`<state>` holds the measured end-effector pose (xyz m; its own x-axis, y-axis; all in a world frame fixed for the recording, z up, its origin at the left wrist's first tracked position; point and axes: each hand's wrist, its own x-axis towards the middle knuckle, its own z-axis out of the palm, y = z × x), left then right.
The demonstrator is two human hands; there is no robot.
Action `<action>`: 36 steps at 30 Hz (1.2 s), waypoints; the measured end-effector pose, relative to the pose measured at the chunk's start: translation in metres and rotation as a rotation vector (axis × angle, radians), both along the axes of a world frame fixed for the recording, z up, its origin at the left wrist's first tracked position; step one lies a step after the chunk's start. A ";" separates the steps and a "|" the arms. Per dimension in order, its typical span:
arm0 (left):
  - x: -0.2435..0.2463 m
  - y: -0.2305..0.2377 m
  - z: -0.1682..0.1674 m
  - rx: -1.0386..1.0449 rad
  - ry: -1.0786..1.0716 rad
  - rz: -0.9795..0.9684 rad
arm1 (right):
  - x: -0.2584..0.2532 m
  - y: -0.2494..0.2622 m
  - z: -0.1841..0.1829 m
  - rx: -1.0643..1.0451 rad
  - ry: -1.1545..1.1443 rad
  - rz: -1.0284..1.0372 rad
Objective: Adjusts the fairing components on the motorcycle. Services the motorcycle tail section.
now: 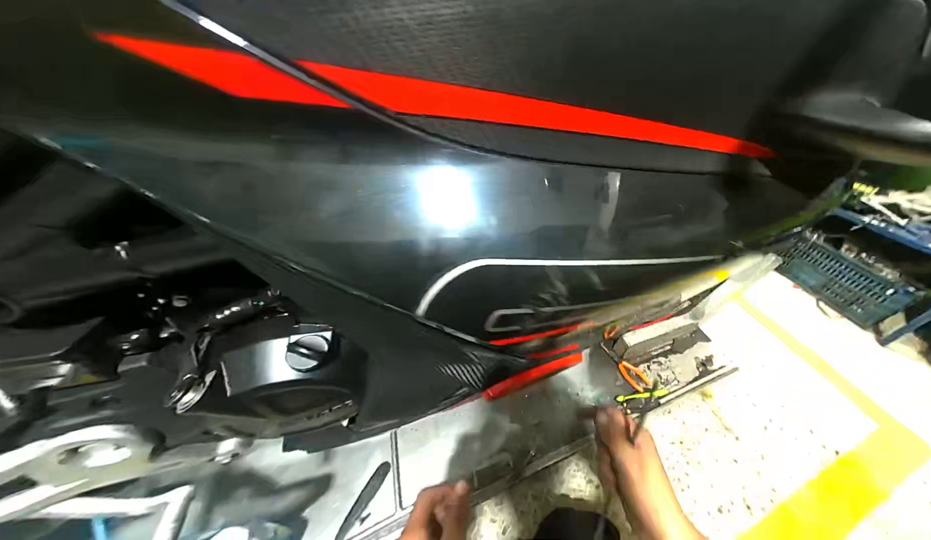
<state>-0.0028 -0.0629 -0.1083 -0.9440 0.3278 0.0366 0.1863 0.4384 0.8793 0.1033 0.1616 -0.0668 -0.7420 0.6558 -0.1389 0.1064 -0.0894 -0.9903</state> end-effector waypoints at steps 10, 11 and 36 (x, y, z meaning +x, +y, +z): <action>0.002 0.100 0.141 0.347 -0.116 0.219 | -0.063 -0.001 0.063 -0.324 0.167 0.114; 0.005 0.101 0.143 0.363 -0.135 0.209 | -0.063 -0.002 0.063 -0.374 0.196 0.120; 0.019 0.117 0.129 0.275 0.132 0.374 | -0.053 0.006 0.069 -0.594 0.276 0.132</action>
<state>0.0163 0.0538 0.0207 -0.9768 -0.0716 0.2018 0.1782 0.2508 0.9515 0.0503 0.1676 0.0023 -0.8708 0.4279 -0.2421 -0.0966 -0.6318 -0.7691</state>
